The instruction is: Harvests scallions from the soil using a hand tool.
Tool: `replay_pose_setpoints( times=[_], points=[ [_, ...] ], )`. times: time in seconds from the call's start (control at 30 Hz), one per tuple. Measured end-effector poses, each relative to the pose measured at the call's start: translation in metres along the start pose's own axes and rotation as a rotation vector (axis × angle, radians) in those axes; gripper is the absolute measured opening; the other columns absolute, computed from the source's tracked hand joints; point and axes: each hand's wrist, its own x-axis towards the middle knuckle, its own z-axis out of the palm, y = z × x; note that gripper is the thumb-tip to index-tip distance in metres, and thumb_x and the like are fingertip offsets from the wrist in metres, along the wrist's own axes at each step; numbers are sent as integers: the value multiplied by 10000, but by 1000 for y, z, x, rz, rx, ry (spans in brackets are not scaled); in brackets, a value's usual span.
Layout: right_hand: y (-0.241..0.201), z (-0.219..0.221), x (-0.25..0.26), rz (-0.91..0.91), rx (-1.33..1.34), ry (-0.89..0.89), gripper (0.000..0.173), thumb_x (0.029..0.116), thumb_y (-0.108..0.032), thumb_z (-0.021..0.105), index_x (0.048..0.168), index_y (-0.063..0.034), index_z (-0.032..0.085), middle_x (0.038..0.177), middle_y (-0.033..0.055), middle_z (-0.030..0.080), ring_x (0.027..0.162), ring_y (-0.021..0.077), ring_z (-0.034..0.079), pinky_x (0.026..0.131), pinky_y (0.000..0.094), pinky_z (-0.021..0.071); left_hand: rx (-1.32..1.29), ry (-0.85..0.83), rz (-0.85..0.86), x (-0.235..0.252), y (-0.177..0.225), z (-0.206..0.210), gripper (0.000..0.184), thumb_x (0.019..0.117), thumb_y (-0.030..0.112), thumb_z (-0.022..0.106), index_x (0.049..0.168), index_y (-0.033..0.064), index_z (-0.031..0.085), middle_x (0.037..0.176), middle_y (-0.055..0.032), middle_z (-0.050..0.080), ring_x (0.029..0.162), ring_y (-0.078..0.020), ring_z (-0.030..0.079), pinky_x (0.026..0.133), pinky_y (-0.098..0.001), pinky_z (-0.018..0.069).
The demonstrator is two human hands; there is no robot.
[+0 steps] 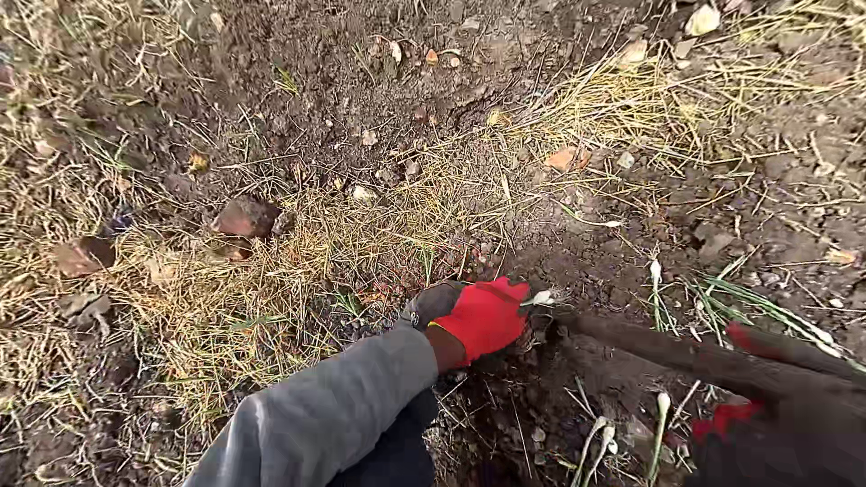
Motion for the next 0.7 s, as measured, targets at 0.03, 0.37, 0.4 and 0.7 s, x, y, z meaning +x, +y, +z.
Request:
replay_pose_setpoints(
  times=[0.03,0.37,0.4,0.7],
  points=[
    [-1,6,14,-9,-7,22,423,992,-108,526,1369,74,465,1146,51,667,866,104,680,742,321,612,-111,74,-2,-5,-4,-14,383,1022,304,615,1361,129,644,1258,-162,684,1148,-337,673,947,-575,548],
    [-36,105,129,322,-778,-183,199,1063,-248,517,1099,-72,605,735,45,563,590,128,586,548,322,541,-539,365,-575,-65,-177,-51,193,950,299,720,1026,132,779,923,-111,741,897,-290,708,831,-590,564],
    [-36,103,120,262,-684,-26,136,1037,-118,464,1068,-76,590,744,-36,536,595,10,535,577,175,496,-547,364,-612,-75,-181,-41,171,940,293,739,989,133,776,893,-105,737,863,-286,707,803,-584,570],
    [90,299,139,198,-612,-395,297,967,-304,673,1079,-30,659,854,166,666,763,324,667,681,582,534,-108,308,-425,-24,-192,-140,118,888,242,703,866,131,737,832,-90,707,852,-288,690,739,-568,536]
  ],
)
